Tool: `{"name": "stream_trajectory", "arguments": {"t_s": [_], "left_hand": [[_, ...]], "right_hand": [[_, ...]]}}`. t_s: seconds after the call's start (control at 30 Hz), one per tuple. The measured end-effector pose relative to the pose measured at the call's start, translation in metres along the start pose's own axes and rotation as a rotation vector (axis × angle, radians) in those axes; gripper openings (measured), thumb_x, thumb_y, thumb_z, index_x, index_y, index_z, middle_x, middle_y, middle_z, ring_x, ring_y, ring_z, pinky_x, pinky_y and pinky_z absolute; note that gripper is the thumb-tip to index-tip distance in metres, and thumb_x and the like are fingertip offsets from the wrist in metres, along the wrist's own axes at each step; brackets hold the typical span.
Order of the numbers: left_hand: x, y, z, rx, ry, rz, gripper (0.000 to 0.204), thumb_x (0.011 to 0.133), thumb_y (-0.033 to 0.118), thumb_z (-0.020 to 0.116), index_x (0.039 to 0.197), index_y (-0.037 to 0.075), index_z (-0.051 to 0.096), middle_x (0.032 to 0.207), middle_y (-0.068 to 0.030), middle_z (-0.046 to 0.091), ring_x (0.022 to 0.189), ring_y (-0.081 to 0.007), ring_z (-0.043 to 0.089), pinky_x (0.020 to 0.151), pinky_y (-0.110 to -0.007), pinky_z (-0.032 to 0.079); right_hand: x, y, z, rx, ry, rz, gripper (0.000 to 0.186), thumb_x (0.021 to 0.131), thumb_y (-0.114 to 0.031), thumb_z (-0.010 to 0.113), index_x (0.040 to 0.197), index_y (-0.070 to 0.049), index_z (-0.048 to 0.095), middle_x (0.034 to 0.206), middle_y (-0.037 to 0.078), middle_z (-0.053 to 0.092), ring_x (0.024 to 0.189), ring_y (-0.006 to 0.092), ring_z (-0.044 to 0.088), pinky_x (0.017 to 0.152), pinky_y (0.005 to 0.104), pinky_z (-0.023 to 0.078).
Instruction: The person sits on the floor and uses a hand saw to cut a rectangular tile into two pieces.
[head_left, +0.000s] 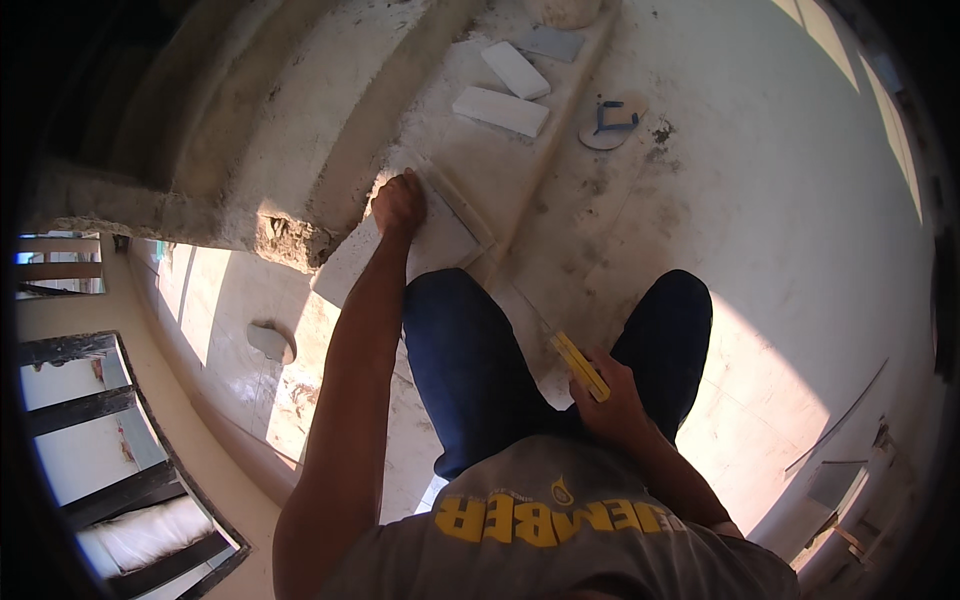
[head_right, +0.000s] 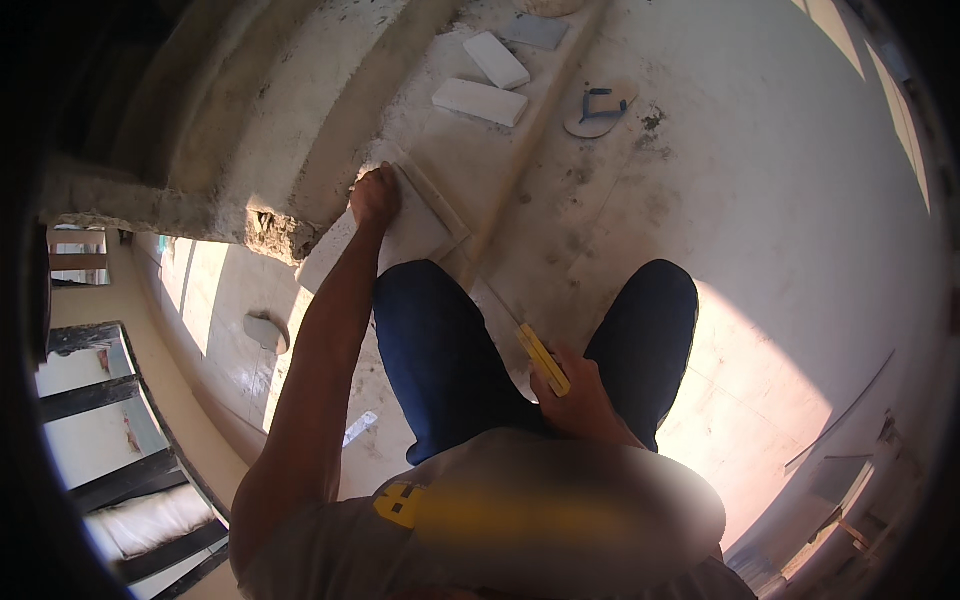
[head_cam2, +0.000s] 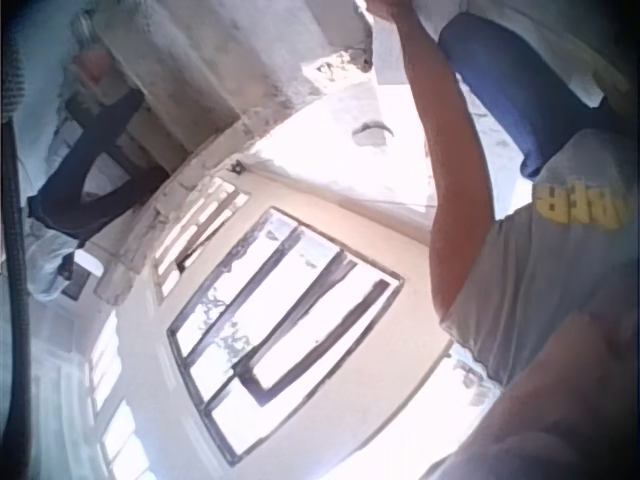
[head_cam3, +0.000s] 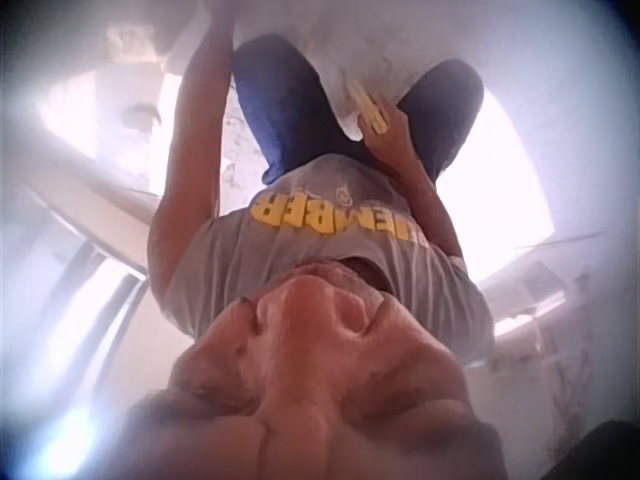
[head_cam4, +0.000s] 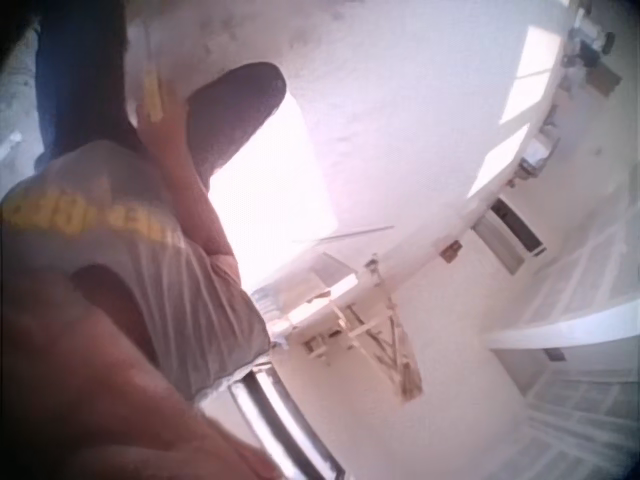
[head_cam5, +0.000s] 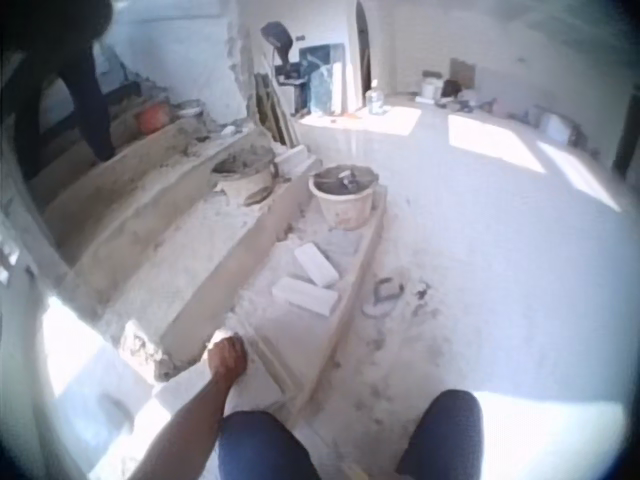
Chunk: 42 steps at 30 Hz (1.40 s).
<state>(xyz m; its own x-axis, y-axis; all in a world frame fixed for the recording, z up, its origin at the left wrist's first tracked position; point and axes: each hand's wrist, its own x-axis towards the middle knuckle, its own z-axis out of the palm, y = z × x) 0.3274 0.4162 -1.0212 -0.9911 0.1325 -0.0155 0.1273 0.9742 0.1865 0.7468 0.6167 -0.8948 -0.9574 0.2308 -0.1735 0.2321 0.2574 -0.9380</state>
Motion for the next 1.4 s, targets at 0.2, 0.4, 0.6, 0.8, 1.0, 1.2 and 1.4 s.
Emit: {"name": "stream_trajectory", "arguments": {"t_s": [0.2, 0.4, 0.6, 0.8, 1.0, 1.2, 1.4], "left_hand": [[0.004, 0.018, 0.005, 0.047, -0.048, 0.05, 0.065, 0.113, 0.043, 0.031, 0.108, -0.002, 0.077, 0.114, -0.0285, 0.076, 0.11, -0.0419, 0.073, 0.101, -0.052, 0.055], [-0.005, 0.013, -0.003, -0.059, -0.023, -0.018, 0.063, 0.113, 0.043, 0.032, 0.109, -0.001, 0.078, 0.114, -0.0279, 0.076, 0.109, -0.0434, 0.073, 0.099, -0.053, 0.056], [0.007, 0.009, 0.011, -0.024, -0.039, 0.037, 0.063, 0.113, 0.044, 0.034, 0.11, -0.001, 0.078, 0.111, -0.0271, 0.077, 0.106, -0.044, 0.074, 0.098, -0.054, 0.056], [0.004, 0.014, 0.003, -0.037, -0.041, -0.023, 0.063, 0.112, 0.044, 0.035, 0.108, -0.002, 0.078, 0.112, -0.0286, 0.076, 0.108, -0.0436, 0.074, 0.101, -0.053, 0.055], [-0.002, 0.015, -0.014, -0.03, -0.042, -0.034, 0.066, 0.112, 0.045, 0.031, 0.111, -0.003, 0.077, 0.114, -0.0287, 0.076, 0.11, -0.0442, 0.073, 0.102, -0.053, 0.055], [0.001, 0.027, -0.005, -0.01, -0.067, -0.015, 0.065, 0.112, 0.044, 0.031, 0.114, -0.002, 0.077, 0.118, -0.0275, 0.075, 0.112, -0.0435, 0.073, 0.101, -0.054, 0.055], [-0.002, 0.01, -0.004, -0.018, -0.049, -0.009, 0.063, 0.112, 0.043, 0.031, 0.111, 0.0, 0.078, 0.117, -0.0275, 0.075, 0.109, -0.0438, 0.073, 0.099, -0.054, 0.055]], "right_hand": [[0.141, 0.01, 0.065, -0.095, 0.055, -0.033, 0.035, 0.098, -0.027, 0.071, 0.112, 0.004, 0.063, 0.093, 0.028, 0.07, 0.087, 0.0478, 0.07, 0.079, 0.0517, 0.055], [-0.006, 0.006, 0.0, -0.047, -0.022, 0.128, 0.034, 0.099, -0.024, 0.07, 0.12, 0.001, 0.062, 0.094, 0.026, 0.071, 0.088, 0.0452, 0.072, 0.082, 0.0497, 0.056], [0.092, 0.018, 0.029, -0.097, -0.019, -0.021, 0.031, 0.099, -0.025, 0.068, 0.114, 0.001, 0.062, 0.091, 0.026, 0.071, 0.087, 0.0474, 0.072, 0.077, 0.0504, 0.056], [0.108, 0.013, 0.046, -0.044, 0.002, 0.08, 0.03, 0.099, -0.025, 0.07, 0.108, 0.002, 0.06, 0.087, 0.028, 0.068, 0.087, 0.0475, 0.072, 0.075, 0.052, 0.054], [0.008, 0.008, -0.004, 0.04, 0.033, 0.001, 0.024, 0.098, -0.02, 0.069, 0.11, 0.001, 0.063, 0.088, 0.026, 0.071, 0.08, 0.0452, 0.072, 0.073, 0.0487, 0.056], [0.144, 0.008, 0.058, -0.077, 0.018, 0.011, 0.028, 0.099, -0.023, 0.069, 0.105, 0.002, 0.06, 0.087, 0.028, 0.068, 0.081, 0.0468, 0.07, 0.074, 0.0493, 0.055], [0.015, 0.015, 0.013, -0.115, 0.047, 0.008, 0.029, 0.1, -0.025, 0.069, 0.117, -0.002, 0.06, 0.091, 0.026, 0.071, 0.085, 0.0445, 0.073, 0.079, 0.0486, 0.057]]}}
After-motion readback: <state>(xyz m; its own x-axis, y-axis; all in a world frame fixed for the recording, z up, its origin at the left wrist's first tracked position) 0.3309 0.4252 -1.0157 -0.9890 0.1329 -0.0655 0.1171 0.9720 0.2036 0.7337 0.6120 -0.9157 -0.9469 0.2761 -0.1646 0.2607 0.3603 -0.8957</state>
